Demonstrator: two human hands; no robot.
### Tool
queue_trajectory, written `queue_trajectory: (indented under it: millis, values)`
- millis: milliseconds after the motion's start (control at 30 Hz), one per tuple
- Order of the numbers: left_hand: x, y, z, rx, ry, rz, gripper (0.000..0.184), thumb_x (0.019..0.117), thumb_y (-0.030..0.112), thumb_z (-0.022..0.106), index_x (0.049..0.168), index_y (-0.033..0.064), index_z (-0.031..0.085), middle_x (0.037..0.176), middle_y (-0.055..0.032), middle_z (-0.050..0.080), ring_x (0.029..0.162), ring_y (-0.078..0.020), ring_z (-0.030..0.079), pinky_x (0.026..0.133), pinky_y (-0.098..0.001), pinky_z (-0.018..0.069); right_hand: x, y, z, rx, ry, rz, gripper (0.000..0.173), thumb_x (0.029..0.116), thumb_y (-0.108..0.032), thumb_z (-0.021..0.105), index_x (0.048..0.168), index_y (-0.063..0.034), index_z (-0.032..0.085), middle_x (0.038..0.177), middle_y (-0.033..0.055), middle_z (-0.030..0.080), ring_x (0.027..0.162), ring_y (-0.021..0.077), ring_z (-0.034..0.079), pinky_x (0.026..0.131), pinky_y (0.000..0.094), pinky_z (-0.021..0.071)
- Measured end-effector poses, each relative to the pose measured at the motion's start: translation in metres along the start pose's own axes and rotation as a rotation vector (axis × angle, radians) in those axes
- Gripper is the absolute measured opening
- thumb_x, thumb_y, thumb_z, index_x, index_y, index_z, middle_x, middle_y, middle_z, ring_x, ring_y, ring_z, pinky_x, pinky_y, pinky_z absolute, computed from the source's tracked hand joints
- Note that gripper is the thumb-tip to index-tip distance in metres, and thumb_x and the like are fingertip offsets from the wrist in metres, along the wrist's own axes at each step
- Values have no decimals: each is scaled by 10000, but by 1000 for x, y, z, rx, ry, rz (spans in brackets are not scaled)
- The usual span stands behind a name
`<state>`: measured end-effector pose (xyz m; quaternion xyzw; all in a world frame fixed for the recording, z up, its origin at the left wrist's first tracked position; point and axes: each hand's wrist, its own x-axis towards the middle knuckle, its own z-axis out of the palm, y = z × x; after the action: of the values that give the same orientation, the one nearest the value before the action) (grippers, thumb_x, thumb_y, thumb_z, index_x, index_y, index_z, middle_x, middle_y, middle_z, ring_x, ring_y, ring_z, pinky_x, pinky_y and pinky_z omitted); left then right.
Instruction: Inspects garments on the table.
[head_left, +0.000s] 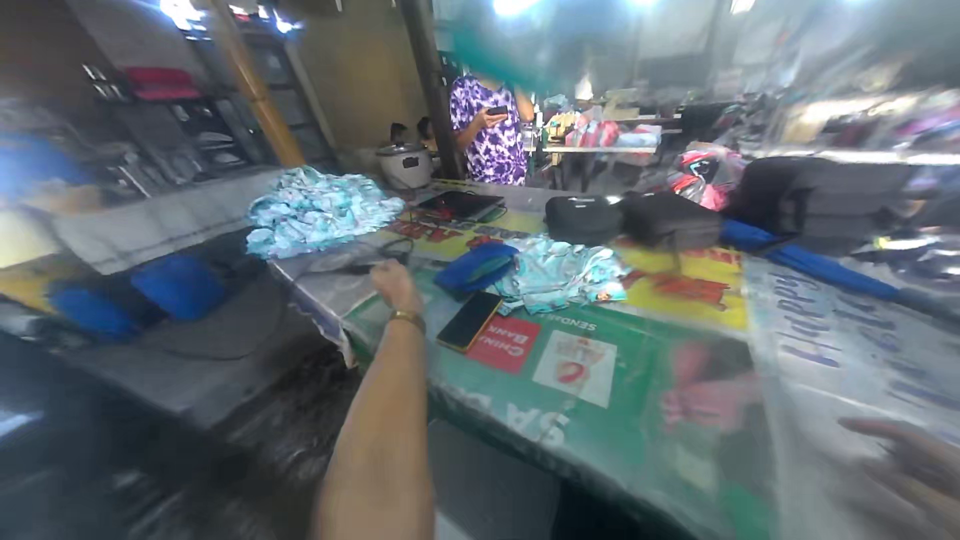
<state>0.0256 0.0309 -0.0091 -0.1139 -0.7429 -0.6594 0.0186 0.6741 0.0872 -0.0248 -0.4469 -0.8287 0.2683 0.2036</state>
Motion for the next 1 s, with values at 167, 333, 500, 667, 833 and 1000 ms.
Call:
queue_trajectory:
  millis: [167,333,500,667,833,1000]
  values:
    - [-36,44,49,173,-140,307,441,1083,223,412,1445,-15,491,1399,-272,564,1289,-413,562,1066,-580,444,39,3,15,-502,-55,-52,448,987,-289,666,1387,-96,604,1055,253,722,905,500,702,765,716,516]
    - [-96,52,92,385,-533,788,615,1012,416,618,1479,46,468,1423,-250,556,1264,-431,580,1028,-629,471,48,41,46,-545,187,-218,330,932,-245,692,1231,-107,705,1035,167,748,788,423,732,625,646,555]
    - [-128,14,157,888,-964,844,849,936,719,520,1614,241,337,1600,-143,419,1486,-379,367,1160,-734,215,45,44,53,-576,255,-196,337,910,-251,693,1234,-160,712,1054,115,748,747,362,736,590,590,570]
    - [-176,12,189,962,-826,746,384,1060,216,468,1375,24,577,1327,-255,610,1234,-445,590,995,-631,469,46,49,58,-587,289,-204,310,913,-267,681,1203,-168,723,1021,105,748,706,342,731,555,559,570]
    - [-221,25,196,981,-894,730,398,1071,221,416,1390,10,526,1226,-239,670,1174,-409,647,968,-586,506,46,48,58,-595,277,-204,296,926,-269,674,1199,-165,718,1007,108,745,710,348,730,552,558,566]
    - [-282,42,191,915,-1097,790,414,1050,214,427,1402,20,522,1230,-219,671,1180,-376,646,971,-566,512,42,38,50,-429,316,-180,365,894,-149,671,1257,-118,693,1020,144,750,771,383,735,629,617,568]
